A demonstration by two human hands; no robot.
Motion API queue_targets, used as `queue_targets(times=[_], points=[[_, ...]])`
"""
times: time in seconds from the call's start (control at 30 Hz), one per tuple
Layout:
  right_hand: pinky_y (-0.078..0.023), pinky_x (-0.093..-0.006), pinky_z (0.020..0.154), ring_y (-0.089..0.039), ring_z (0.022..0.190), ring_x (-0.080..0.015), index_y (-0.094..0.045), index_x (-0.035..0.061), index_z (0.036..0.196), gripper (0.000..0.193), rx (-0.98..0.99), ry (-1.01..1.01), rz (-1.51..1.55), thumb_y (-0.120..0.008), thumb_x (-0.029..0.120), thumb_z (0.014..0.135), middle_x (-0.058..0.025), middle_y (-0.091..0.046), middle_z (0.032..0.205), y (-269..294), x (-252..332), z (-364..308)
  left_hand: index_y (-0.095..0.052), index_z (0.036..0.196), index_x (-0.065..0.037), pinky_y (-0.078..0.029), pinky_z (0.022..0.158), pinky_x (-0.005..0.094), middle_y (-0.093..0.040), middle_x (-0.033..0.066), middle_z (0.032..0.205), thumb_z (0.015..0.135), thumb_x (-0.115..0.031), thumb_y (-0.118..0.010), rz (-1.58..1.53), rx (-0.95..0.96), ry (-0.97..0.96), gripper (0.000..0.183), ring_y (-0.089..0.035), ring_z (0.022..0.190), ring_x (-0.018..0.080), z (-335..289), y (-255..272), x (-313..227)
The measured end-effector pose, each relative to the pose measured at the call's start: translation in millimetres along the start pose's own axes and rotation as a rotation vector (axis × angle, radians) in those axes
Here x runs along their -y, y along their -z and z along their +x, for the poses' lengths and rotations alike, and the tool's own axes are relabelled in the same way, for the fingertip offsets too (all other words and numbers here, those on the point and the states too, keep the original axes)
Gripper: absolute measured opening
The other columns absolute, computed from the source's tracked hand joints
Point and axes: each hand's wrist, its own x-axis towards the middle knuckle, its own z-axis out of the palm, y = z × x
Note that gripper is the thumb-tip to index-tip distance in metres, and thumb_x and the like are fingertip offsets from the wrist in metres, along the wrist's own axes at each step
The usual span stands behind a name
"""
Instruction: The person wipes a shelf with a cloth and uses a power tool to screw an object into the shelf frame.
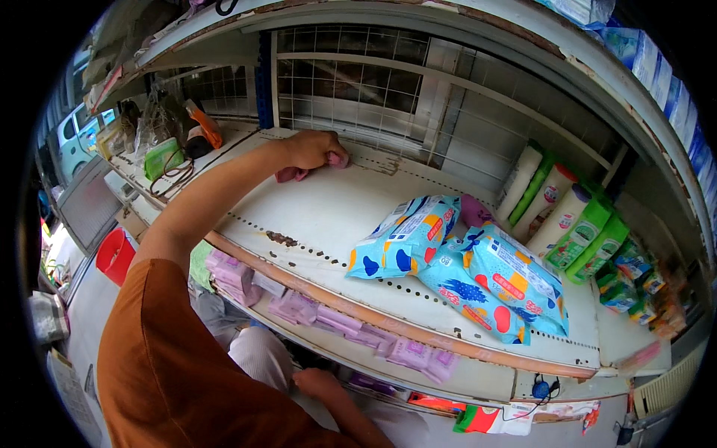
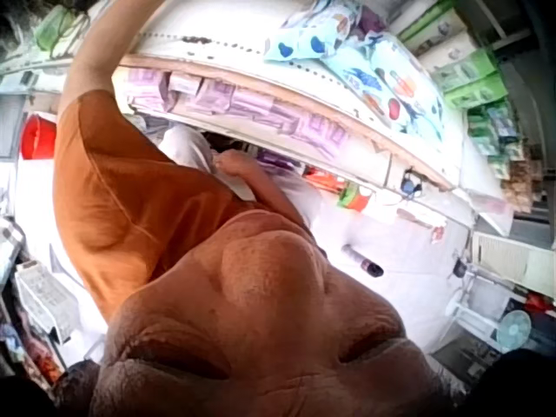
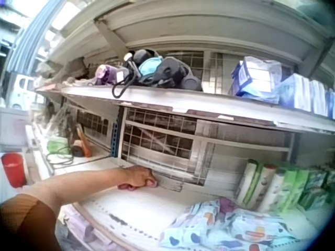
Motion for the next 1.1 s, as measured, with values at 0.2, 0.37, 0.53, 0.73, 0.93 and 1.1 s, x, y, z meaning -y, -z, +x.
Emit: queue_targets(times=[0.2, 0.37, 0.53, 0.73, 0.93, 1.1], points=[[-0.046, -0.0440, 0.081, -0.058, 0.093, -0.0345, -0.060, 0.0080, 0.102, 0.025, 0.026, 0.106, 0.059, -0.047, 0.023, 0.086, -0.0162, -0.062, 0.099, -23.1, -10.8, 7.4, -0.058, 0.077, -0.013, -0.045, 0.061, 0.0373, -0.059, 0.0108, 0.072, 0.071, -0.007, -0.050, 0.084, -0.142, -0.226, 0.012, -0.059, 0.068, 0.0249, 35.0, -24.1, -44.9], [-0.046, -0.0452, 0.079, -0.058, 0.092, -0.0347, -0.061, 0.0079, 0.096, 0.024, -0.067, 0.051, 0.043, -0.046, 0.023, 0.085, -0.0161, -0.062, 0.096, -14.1, -7.5, 5.2, -0.063, 0.084, -0.019, -0.046, 0.062, 0.0355, -0.062, 0.0099, 0.076, 0.076, -0.012, -0.049, -0.009, -0.062, 0.066, 0.017, -0.061, 0.068, 0.0235, 73.8, -30.3, -74.8], [-0.047, -0.0465, 0.076, -0.059, 0.089, -0.0350, -0.060, 0.0092, 0.091, 0.022, -0.071, 0.027, -0.049, -0.043, 0.022, 0.085, -0.0153, -0.063, 0.092, -16.2, -20.6, 8.0, -0.064, 0.085, -0.016, -0.047, 0.063, 0.0337, -0.063, 0.0085, 0.074, 0.079, -0.014, -0.048, -0.059, -0.069, 0.150, 0.017, -0.060, 0.062, 0.0214, 88.9, -32.0, -62.4], [-0.047, -0.0464, 0.073, -0.059, 0.086, -0.0356, -0.060, 0.0098, 0.089, 0.022, -0.068, 0.086, 0.021, -0.045, 0.023, 0.082, -0.0152, -0.063, 0.089, -0.9, 0.2, -10.3, -0.059, 0.077, -0.013, -0.045, 0.061, 0.0358, -0.061, 0.0106, 0.072, 0.073, -0.008, -0.048, -0.001, 0.018, -0.014, 0.013, -0.059, 0.063, 0.0246, 49.6, -21.8, -62.7], [-0.046, -0.0458, 0.072, -0.059, 0.085, -0.0344, -0.060, 0.0096, 0.087, 0.022, -0.041, 0.090, 0.041, -0.045, 0.024, 0.080, -0.0151, -0.063, 0.088, -10.7, 1.0, -1.4, -0.055, 0.075, -0.012, -0.045, 0.065, 0.0388, -0.061, 0.0129, 0.076, 0.069, -0.006, -0.047, 0.112, -0.048, 0.007, 0.011, -0.060, 0.076, 0.0289, 43.7, -15.2, -86.9], [-0.046, -0.0454, 0.073, -0.059, 0.087, -0.0340, -0.060, 0.0091, 0.087, 0.021, -0.068, 0.070, -0.016, -0.045, 0.023, 0.082, -0.0152, -0.062, 0.090, -14.3, -7.6, 7.8, -0.060, 0.078, -0.015, -0.046, 0.070, 0.0390, -0.063, 0.0118, 0.083, 0.072, -0.010, -0.049, 0.168, -0.156, 0.027, 0.013, -0.061, 0.082, 0.0286, 63.6, -25.8, -72.9]])
